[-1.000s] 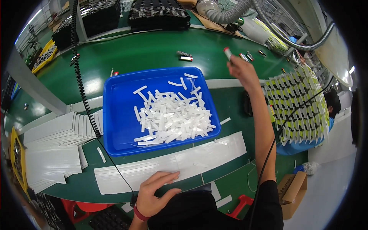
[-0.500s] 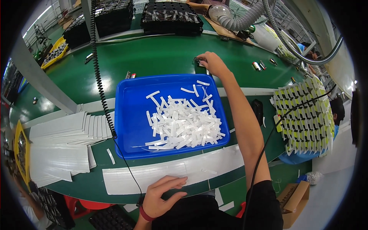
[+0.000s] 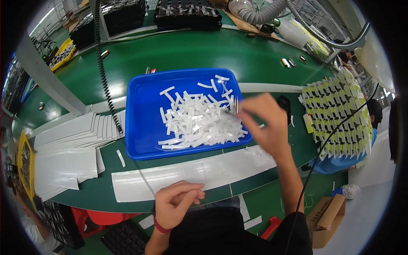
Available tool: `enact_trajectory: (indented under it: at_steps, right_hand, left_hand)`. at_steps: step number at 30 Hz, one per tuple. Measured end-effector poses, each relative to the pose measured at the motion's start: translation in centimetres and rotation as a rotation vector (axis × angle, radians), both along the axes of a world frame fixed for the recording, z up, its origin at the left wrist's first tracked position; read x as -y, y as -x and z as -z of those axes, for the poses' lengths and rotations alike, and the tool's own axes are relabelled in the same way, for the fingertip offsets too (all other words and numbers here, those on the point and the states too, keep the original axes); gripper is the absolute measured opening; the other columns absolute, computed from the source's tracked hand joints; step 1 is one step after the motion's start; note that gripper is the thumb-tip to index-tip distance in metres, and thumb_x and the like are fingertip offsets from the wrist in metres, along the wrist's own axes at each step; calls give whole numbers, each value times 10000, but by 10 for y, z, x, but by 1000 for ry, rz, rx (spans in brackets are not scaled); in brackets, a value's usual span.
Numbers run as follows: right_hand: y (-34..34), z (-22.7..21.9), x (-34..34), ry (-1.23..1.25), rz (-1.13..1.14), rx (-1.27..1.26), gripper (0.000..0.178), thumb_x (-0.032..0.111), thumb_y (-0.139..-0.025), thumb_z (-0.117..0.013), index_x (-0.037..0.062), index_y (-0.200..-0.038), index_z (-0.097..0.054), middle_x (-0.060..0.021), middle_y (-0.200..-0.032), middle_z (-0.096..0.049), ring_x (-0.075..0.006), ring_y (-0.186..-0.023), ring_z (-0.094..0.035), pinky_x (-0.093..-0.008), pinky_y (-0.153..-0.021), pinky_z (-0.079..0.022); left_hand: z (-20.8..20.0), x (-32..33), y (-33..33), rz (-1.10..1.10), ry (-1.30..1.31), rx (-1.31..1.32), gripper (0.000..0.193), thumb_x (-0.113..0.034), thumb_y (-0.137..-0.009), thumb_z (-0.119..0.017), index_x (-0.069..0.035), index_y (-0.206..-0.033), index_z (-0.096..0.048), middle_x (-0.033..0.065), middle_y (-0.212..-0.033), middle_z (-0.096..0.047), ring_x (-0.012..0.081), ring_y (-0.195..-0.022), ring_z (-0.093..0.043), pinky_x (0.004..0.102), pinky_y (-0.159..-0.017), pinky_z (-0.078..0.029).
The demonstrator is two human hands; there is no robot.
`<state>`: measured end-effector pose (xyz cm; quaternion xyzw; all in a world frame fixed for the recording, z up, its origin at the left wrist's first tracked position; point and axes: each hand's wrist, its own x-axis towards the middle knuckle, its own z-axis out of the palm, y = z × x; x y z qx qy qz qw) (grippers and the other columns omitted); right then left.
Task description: The person assembles small electronic components by hand, placing batteries and pins into black plastic housings.
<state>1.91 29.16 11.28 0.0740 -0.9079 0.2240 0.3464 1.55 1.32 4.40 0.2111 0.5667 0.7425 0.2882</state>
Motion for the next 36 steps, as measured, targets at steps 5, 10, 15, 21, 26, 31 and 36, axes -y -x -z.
enact_trajectory:
  at_steps: [5,10,15,21,26,31,36]
  right_hand:
    - [-73,13,84,-66,37,17,307,42,-634,-769,96,-936,-755,-1,-937,-725,-189,-742,-575,-278,-645,-465]
    - [-95,33,98,-203,-69,55,357,121,-677,-762,94,-1032,-733,-25,-1083,-690,-175,-836,-561,-301,-685,-461]
    - [-100,43,102,44,-119,109,364,221,-681,-818,68,-996,-718,-52,-1121,-665,-200,-880,-571,-306,-706,-465]
    - [-101,51,113,510,-40,229,356,175,-642,-883,27,-897,-684,-94,-999,-647,-232,-898,-606,-297,-724,-484]
    - [-99,58,120,758,38,307,184,34,-750,-782,-3,-879,-656,-99,-954,-664,-182,-798,-624,-260,-645,-474]
    - [-103,61,121,924,3,386,148,36,-783,-759,-5,-883,-659,-69,-906,-669,-122,-738,-591,-230,-590,-432]
    - [-108,53,122,1136,-80,646,75,39,-818,-730,6,-860,-678,-44,-841,-658,-51,-606,-478,-203,-509,-352]
  left_hand:
    - [18,-26,-26,55,-202,336,272,-70,-994,-511,98,-1181,-613,153,-1000,-684,171,-855,-663,269,-756,-536]
    - [17,-24,-26,15,-307,403,344,-98,-1001,-517,95,-1284,-547,160,-1177,-646,171,-1015,-635,278,-856,-516]
    - [11,-16,-18,102,-190,322,345,1,-958,-545,86,-1292,-541,186,-1209,-632,207,-1089,-624,301,-952,-500]
    - [-2,-18,-23,-97,-71,130,364,134,-877,-585,92,-1238,-575,212,-1170,-641,233,-1073,-639,299,-931,-522]
    - [3,-14,-20,-159,-63,40,385,132,-872,-589,74,-1242,-505,222,-1111,-653,236,-1010,-669,309,-891,-545]
    - [0,-6,-12,-106,-131,365,620,123,-810,-643,20,-1349,-355,232,-1034,-669,254,-903,-689,335,-799,-556]
    - [14,16,-3,141,-399,504,671,150,-788,-641,37,-1378,-343,244,-1092,-644,294,-974,-684,382,-872,-555]
